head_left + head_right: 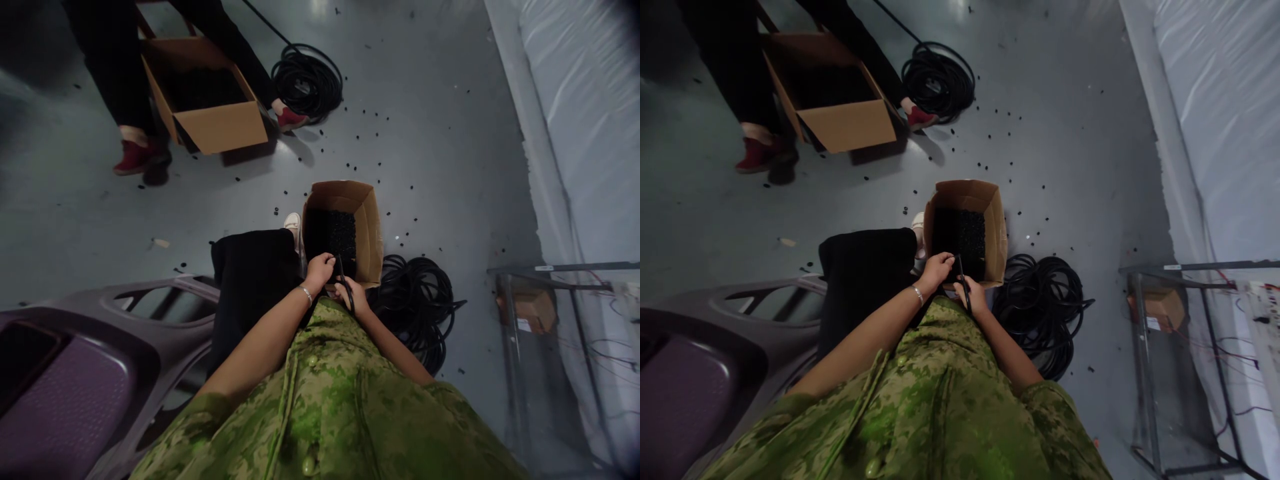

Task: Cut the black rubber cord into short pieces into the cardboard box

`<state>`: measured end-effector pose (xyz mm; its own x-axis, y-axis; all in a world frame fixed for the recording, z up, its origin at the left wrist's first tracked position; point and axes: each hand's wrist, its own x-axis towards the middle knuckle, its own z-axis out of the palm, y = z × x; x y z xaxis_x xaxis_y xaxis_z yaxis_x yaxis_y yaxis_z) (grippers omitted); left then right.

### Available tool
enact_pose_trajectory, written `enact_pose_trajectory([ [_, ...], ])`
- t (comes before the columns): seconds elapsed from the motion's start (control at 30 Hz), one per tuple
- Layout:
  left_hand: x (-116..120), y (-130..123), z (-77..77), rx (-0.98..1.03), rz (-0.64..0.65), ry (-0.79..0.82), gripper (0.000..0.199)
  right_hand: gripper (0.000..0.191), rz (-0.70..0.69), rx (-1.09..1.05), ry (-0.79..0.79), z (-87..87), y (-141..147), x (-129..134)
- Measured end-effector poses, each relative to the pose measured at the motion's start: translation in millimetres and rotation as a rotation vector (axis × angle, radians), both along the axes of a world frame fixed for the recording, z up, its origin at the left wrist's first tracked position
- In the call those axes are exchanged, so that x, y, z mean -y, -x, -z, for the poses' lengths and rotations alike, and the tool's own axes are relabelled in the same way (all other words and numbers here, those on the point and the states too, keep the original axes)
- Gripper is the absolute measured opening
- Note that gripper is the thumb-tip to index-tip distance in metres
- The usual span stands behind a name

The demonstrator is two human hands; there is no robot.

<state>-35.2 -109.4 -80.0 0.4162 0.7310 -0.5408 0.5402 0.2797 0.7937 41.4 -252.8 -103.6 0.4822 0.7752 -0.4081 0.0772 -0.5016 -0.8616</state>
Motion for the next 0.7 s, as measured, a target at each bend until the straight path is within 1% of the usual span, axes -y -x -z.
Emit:
enact_pose_trajectory([
  [0.13,-0.5,-0.6,-2.0,-0.015,0.016,-0.015,0.022,0.043,-0.002,0.001,-0.003,0.2,-0.7,0.2],
  [0.37,-0.5,-0.6,-4.8,-0.027,-0.006,-0.003,0.021,0.045,-0.017,-0.002,0.003,-2.6,-1.0,0.0],
  [0.7,-1.6,-0.1,-4.3,-0.041,0.006,-0.021,0.024,0.039,-0.036,0.032,0.009,-2.2,-0.4,-0.3],
])
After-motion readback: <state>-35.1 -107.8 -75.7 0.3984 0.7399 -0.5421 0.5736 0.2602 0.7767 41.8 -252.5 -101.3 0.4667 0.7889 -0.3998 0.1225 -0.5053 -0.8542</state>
